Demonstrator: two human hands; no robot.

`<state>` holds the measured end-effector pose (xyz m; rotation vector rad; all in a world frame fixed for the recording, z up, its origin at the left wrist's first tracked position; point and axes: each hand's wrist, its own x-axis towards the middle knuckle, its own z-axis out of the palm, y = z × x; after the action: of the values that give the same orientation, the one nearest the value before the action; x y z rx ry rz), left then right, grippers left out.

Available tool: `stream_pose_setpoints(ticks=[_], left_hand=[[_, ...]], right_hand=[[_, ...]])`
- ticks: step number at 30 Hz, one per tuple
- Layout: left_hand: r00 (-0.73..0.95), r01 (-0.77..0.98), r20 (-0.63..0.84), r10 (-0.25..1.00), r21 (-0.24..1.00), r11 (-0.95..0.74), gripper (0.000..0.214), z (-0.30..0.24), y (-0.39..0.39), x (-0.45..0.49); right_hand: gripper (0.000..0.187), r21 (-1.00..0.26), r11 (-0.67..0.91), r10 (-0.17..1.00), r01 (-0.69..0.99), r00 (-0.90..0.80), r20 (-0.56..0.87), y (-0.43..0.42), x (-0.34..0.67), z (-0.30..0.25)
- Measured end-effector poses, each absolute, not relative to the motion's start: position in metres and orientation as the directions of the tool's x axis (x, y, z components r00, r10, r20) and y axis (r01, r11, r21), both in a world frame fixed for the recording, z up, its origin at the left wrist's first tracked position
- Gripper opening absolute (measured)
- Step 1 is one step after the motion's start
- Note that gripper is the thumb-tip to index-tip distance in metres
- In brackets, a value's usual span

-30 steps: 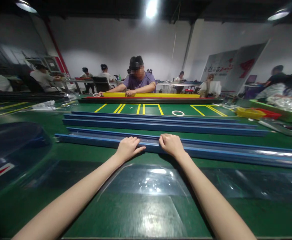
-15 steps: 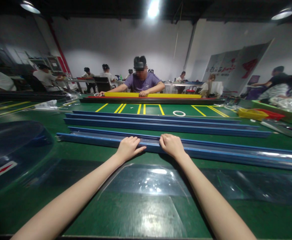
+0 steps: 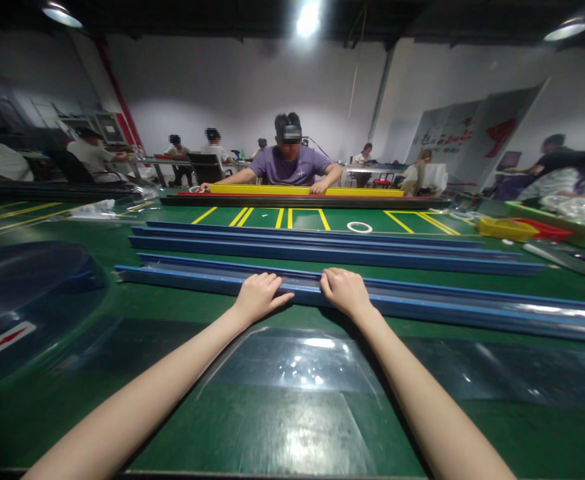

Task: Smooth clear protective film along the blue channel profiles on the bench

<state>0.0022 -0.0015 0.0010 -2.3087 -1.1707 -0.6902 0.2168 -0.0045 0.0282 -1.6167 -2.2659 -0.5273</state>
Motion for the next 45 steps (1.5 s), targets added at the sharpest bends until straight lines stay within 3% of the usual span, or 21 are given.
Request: stream_pose_setpoints(ticks=[45], left_hand=[[0.512, 0.822, 0.6, 0.615, -0.134, -0.553, 0.04, 0.0016, -0.0018, 0.0016]], right_hand=[[0.038, 0.09, 0.288, 0.855, 0.953, -0.298, 0.425, -0.008, 0.2138, 0.0321]])
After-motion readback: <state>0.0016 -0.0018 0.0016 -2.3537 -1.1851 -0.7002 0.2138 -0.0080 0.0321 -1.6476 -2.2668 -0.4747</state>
